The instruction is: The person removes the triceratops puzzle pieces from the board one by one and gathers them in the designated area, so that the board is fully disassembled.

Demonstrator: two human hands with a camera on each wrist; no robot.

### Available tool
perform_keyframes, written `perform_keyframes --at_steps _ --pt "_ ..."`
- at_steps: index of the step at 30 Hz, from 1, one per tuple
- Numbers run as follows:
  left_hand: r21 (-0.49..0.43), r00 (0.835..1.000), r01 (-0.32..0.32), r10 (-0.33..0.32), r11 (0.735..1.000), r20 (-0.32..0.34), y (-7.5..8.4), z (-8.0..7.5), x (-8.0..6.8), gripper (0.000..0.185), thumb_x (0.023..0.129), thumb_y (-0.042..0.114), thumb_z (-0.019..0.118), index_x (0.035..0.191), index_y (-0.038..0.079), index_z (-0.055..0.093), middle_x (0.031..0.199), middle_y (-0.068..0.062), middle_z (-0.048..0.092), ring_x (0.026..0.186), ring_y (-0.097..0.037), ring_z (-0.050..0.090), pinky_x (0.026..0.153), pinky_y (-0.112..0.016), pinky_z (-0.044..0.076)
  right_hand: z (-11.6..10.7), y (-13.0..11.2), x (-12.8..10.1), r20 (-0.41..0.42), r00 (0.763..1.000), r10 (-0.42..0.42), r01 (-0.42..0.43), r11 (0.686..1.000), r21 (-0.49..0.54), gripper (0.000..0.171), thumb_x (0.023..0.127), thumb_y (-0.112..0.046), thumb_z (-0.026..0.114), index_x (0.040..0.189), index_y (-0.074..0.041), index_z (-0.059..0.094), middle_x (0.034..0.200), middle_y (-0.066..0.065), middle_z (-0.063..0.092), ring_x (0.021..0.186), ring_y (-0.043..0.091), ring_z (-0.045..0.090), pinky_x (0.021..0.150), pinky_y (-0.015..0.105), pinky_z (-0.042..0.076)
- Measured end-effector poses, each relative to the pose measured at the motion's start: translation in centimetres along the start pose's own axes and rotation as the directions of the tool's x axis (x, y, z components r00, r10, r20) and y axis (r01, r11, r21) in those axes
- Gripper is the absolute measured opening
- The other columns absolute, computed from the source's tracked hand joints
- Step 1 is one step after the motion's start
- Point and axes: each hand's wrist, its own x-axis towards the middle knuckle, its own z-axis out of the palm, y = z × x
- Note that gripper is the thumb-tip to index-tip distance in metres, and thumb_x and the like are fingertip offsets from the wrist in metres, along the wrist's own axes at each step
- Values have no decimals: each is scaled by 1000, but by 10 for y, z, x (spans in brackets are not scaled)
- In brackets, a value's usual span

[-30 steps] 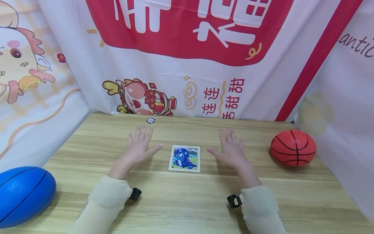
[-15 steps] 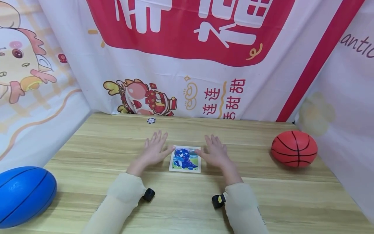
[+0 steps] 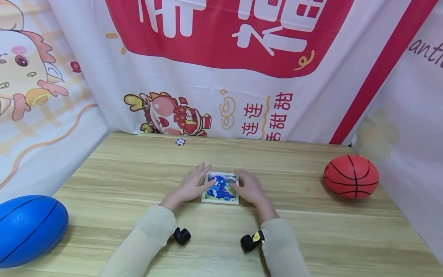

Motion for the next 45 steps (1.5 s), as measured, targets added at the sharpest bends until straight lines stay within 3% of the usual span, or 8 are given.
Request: perform_keyframes --at_steps 9,17,36,45 --pt "81 998 -26 21 996 62 2 13 -1 78 74 70 34 138 27 20 142 -15 2 128 -29 -3 99 -49 0 10 11 -1 -97 995 -34 32 999 -25 41 78 -18 63 115 -1 54 124 22 42 113 38 36 93 53 23" --pt "163 995 -58 43 985 93 2 18 -5 87 65 76 41 137 30 23 142 -17 -2 128 -28 -6 99 -47 -2 11 12 0 -94 996 3 -6 1000 -23 37 77 -18 63 111 -5 57 125 19 42 115 37 34 94 53 18" --pt "241 993 -46 18 969 118 3 22 -5 86 66 78 33 137 31 20 142 -15 -8 127 -27 -10 99 -46 -3 7 5 5 -28 999 44 -45 998 -36 34 78 -15 63 108 -3 56 126 20 40 116 37 33 95 51 20" --pt "254 991 -37 3 967 134 4 22 -4 86 67 79 27 137 30 17 142 -15 -9 127 -27 -12 99 -46 -3 10 8 6 -50 999 12 -13 999 -36 32 78 -14 63 107 -2 55 125 21 41 116 36 32 95 51 18"
